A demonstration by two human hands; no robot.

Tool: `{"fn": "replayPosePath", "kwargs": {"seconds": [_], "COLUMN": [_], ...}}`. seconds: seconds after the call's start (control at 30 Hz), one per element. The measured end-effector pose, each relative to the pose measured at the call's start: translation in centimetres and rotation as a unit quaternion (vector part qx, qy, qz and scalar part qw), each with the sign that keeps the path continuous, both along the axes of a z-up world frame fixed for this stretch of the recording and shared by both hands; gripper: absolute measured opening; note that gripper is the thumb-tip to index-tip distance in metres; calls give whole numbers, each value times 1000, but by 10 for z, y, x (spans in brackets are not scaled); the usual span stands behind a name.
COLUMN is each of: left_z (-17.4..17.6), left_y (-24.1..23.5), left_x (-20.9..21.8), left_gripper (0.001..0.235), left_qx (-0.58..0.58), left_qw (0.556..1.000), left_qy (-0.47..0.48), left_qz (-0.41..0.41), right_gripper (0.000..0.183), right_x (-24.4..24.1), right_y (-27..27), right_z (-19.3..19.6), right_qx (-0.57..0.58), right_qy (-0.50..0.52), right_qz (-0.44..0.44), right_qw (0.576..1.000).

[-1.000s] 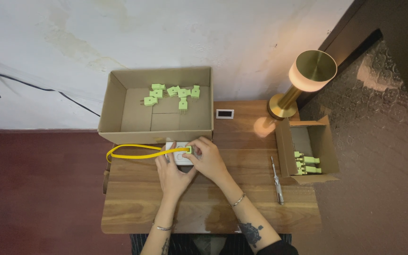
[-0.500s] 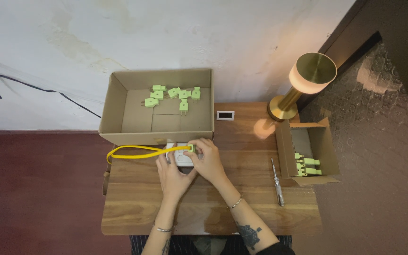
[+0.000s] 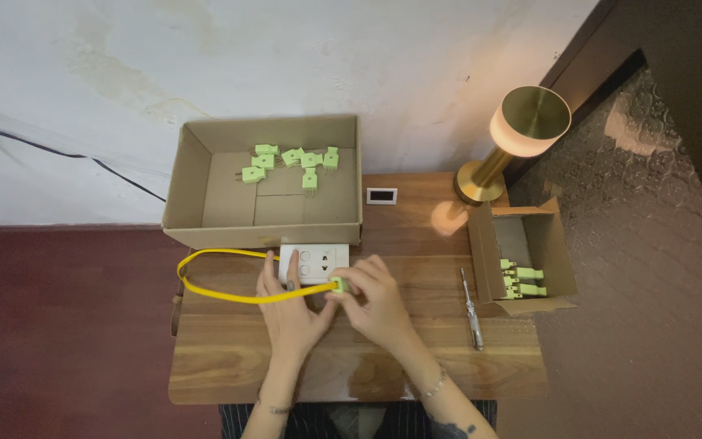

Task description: Assembling and testing small green electrical plugs using a screwdriver and a power strip.

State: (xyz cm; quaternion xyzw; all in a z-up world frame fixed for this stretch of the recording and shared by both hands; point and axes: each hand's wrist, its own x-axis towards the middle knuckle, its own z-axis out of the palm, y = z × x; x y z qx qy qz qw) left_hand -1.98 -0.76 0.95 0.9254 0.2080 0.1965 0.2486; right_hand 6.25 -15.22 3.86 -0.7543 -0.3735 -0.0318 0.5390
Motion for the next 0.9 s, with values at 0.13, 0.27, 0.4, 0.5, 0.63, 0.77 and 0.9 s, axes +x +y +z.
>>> {"fn": "replayPosePath", "kwargs": {"seconds": [0.13,0.27,0.4,0.5,0.63,0.77,0.9], "left_z": [-12,-7,8,-7,-16,-35,-29], "left_y": [-17,-43,-63,-68,-73,-81,-80], "left_x": [-31,-56,-56,-39,-14,-3,3], "left_gripper": [84,28,14,27,31,31,28], "left_qx": [132,197,147,91,27,-28,-40], "left_qw": [990,967,936,947,934,937,936], "left_qy": [-39,-91,-186,-151,-168,-80,-93], "left_qz": [-20,-136,-261,-269,-314,-338,-336], "right_gripper": [17,21,20,20,28,33,30], "right_x": [-8,-15,-27,-31,-36,-42,-88], "right_y": [-40,-75,-93,-103,-115,-126,-155], "right_z": [10,-22,-53,-74,-83,-51,43], "right_qx": [-55,-182,-288,-330,-313,-247,-23], "right_qy": [29,-31,-52,-16,-13,-2,-61], "right_qz": [-20,-60,-88,-89,-91,-92,-236], "right_qw": [998,981,952,940,945,965,969]}}
